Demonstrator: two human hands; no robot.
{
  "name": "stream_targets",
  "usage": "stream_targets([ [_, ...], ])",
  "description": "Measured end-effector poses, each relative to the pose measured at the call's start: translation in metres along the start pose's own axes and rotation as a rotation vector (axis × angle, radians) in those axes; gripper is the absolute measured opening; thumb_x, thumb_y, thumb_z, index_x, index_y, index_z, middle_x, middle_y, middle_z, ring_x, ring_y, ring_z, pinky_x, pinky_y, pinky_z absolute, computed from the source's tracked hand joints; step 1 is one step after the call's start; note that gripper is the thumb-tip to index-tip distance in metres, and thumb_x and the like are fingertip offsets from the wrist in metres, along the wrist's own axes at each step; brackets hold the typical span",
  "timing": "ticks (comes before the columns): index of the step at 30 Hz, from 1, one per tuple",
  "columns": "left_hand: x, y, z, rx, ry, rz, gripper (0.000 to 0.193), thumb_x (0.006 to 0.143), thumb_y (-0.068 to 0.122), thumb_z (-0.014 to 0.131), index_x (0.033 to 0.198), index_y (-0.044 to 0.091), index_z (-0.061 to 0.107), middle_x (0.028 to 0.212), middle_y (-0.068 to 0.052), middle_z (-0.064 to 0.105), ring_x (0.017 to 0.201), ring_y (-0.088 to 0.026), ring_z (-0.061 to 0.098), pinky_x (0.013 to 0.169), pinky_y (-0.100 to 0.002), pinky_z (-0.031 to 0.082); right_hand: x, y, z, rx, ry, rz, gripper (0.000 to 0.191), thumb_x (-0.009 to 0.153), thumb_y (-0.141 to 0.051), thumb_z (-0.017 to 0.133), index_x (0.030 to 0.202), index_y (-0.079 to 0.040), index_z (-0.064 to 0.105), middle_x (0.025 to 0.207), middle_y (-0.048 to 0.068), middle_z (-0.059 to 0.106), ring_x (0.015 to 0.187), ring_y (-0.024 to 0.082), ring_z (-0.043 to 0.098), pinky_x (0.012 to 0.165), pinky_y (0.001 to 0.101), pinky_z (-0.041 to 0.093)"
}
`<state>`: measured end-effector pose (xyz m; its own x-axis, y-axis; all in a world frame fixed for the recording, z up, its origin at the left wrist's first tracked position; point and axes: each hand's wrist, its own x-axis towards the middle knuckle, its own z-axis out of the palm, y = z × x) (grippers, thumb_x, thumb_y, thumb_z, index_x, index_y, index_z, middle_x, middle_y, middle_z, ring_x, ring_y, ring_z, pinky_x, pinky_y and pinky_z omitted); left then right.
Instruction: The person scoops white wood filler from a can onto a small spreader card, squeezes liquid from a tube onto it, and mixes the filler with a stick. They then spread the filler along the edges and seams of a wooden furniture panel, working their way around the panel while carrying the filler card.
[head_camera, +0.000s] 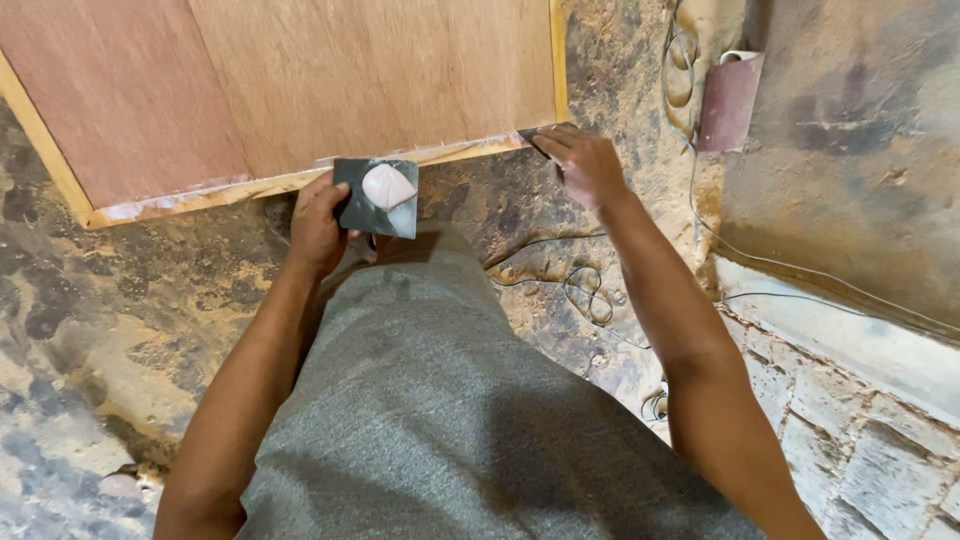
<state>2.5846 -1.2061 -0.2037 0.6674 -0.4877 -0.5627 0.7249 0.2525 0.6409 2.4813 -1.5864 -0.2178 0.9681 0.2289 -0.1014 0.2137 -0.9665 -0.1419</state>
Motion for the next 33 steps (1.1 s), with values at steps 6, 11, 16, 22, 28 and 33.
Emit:
stream_targets([
  [6, -0.003, 0.009, 0.016, 0.04, 0.097, -0.07, 0.034, 0.101, 0.018, 0.047, 0.129, 0.007, 0.063, 0.093, -0.001, 0.067, 0.07, -0.008, 0.061, 0.047, -0.023, 0.045, 0.004, -0.039, -0.033, 0.087, 0.003, 0.161, 0.038, 0.096, 0.001, 0.065, 0.127, -0.019, 0.074, 0.128, 0.006, 0.074, 0.107, 0.025, 0.075, 0.08, 0.0354, 0.064],
  [11, 0.009, 0.019, 0.046, -0.044, 0.036, -0.059, 0.024, 0.1, 0.018, 0.048, 0.118, 0.007, 0.059, 0.088, -0.003, 0.064, 0.066, -0.011, 0.058, 0.046, -0.025, 0.045, 0.012, -0.09, -0.058, 0.713, 0.255, 0.64, 0.032, 0.104, -0.004, 0.058, 0.132, -0.014, 0.071, 0.108, 0.014, 0.078, 0.087, 0.021, 0.074, 0.072, 0.0322, 0.06],
  [16, 0.03, 0.028, 0.085, -0.176, -0.043, -0.005, 0.022, 0.105, 0.014, 0.046, 0.118, 0.003, 0.06, 0.09, -0.006, 0.065, 0.07, -0.013, 0.061, 0.055, -0.028, 0.053, 0.022, -0.147, -0.068, 0.975, 0.805, 0.689, 0.028, 0.105, -0.002, 0.06, 0.131, -0.001, 0.068, 0.109, 0.013, 0.077, 0.094, 0.018, 0.076, 0.08, 0.0304, 0.066],
  [22, 0.033, 0.024, 0.098, -0.152, -0.121, 0.023, 0.027, 0.103, 0.011, 0.044, 0.122, 0.002, 0.06, 0.089, -0.006, 0.066, 0.066, -0.014, 0.06, 0.053, -0.028, 0.052, 0.024, -0.186, -0.071, 0.473, 0.869, 0.315, 0.034, 0.108, -0.001, 0.055, 0.141, -0.004, 0.061, 0.127, 0.022, 0.071, 0.118, 0.029, 0.073, 0.097, 0.0393, 0.06],
  [28, 0.035, 0.018, 0.099, -0.255, -0.168, 0.016, 0.026, 0.105, 0.011, 0.043, 0.123, 0.0, 0.058, 0.088, -0.007, 0.066, 0.065, -0.013, 0.06, 0.052, -0.027, 0.052, 0.015, -0.184, -0.068, 0.454, 0.841, 0.407, 0.038, 0.101, 0.008, 0.06, 0.136, -0.005, 0.065, 0.125, 0.018, 0.073, 0.108, 0.026, 0.079, 0.082, 0.0293, 0.069],
  [33, 0.04, 0.03, 0.092, -0.208, -0.106, -0.007, 0.028, 0.105, 0.011, 0.043, 0.126, -0.002, 0.058, 0.089, -0.007, 0.067, 0.065, -0.012, 0.061, 0.051, -0.026, 0.053, 0.01, -0.159, -0.069, 0.238, 0.557, 0.207, 0.044, 0.097, 0.01, 0.053, 0.138, -0.003, 0.062, 0.134, 0.022, 0.065, 0.116, 0.039, 0.072, 0.089, 0.0359, 0.063],
])
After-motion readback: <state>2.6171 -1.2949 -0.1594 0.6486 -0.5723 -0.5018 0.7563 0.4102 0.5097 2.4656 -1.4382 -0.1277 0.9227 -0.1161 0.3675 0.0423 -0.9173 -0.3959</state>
